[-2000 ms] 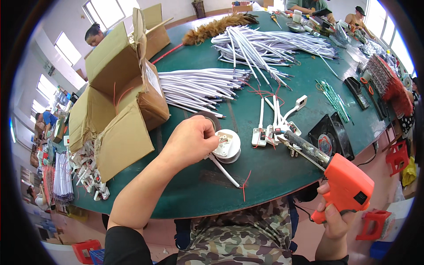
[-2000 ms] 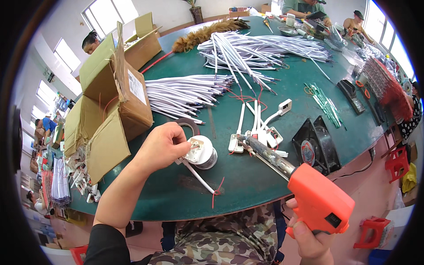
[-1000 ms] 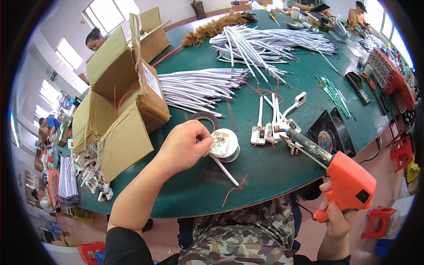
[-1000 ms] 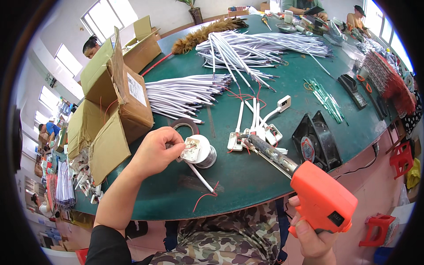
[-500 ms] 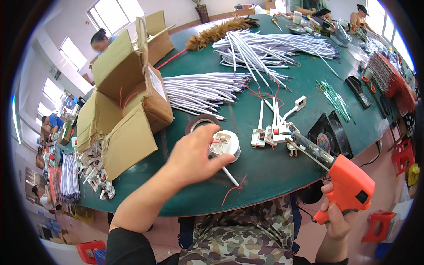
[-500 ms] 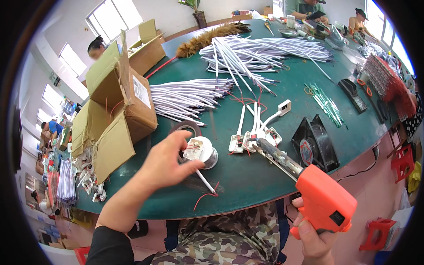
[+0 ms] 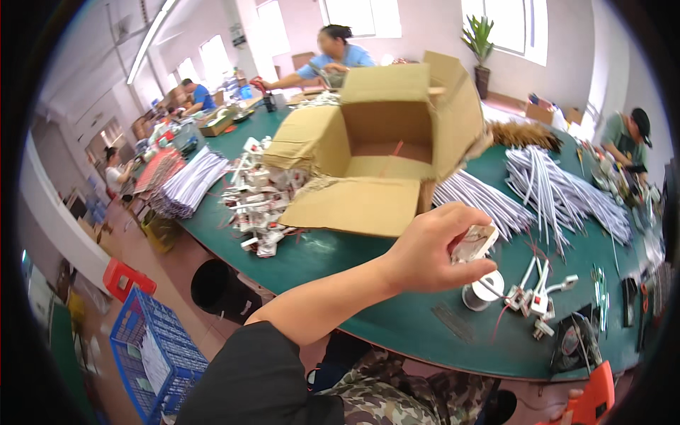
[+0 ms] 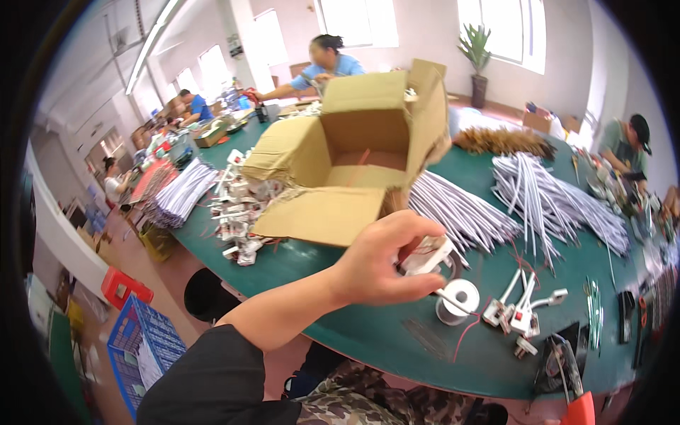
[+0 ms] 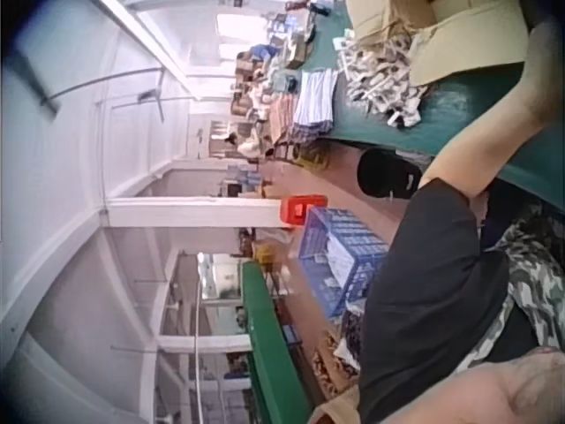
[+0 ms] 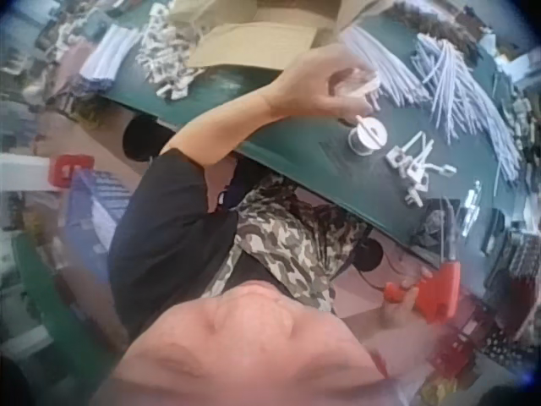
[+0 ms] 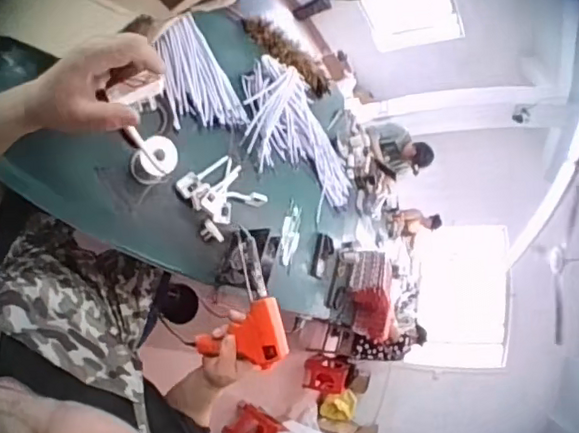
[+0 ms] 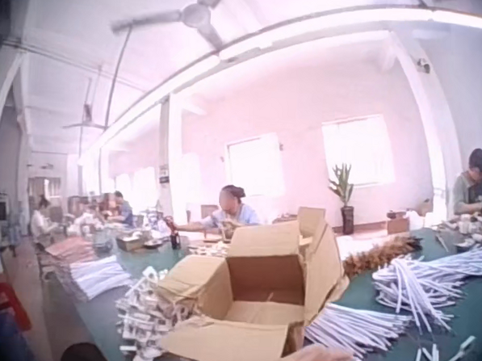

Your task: The person assembles electrical components by soldering electrical wires to switches with a soldering iron, then attaches the switches to plastic housings using a hot glue gun.

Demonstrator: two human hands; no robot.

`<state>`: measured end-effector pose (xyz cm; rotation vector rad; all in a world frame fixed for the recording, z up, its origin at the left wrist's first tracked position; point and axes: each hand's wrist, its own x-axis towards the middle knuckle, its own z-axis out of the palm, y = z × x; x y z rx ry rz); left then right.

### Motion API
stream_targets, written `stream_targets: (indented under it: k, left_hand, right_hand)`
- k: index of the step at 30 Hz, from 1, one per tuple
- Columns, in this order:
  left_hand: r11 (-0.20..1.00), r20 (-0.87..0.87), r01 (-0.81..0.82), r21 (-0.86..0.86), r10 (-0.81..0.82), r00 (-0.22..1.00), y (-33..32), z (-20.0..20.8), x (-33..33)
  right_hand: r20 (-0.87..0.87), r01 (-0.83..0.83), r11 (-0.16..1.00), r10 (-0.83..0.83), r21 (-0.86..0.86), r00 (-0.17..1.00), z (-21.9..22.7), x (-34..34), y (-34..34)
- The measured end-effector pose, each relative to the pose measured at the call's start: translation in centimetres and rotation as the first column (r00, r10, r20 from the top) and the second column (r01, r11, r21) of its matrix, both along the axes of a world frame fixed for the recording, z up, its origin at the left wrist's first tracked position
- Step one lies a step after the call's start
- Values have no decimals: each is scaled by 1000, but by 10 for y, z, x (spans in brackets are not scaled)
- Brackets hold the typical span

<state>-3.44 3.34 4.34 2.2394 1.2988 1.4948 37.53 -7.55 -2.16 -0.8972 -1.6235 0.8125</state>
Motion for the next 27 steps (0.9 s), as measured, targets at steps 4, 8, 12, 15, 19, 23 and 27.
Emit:
stream_targets:
  k: [4, 8, 12, 15, 19, 23, 27]
  left_hand:
    - [994, 83, -20, 103, 12, 996, -65, 36, -46]
    - [970, 80, -224, 91, 217, 973, -100, 58, -114]
    - [888, 43, -431, 162, 430, 902, -109, 92, -224]
    - [694, -197, -709, 124, 718, 668, -110, 109, -304]
    - [329, -452, -857, 397, 883, 130, -88, 26, -430]
    - [484, -57, -874, -45, 872, 486, -61, -43, -443]
    - [545, 53, -837, 43, 835, 547, -54, -44, -436]
  right_hand:
    - [232, 12, 998, -25, 59, 972, 9, 11, 9]
    - [445, 53, 989, -111, 140, 889, 16, 23, 13]
    - [420, 192, 921, -330, 339, 845, -6, 32, 4]
    - [347, 249, 852, -431, 460, 833, 1, 9, 10]
    - [618, 21, 845, -408, 535, 672, 34, -12, 24]
    - [516, 165, 836, -465, 524, 719, 15, -19, 17]
    - [352, 197, 925, -311, 325, 883, 17, -31, 25]
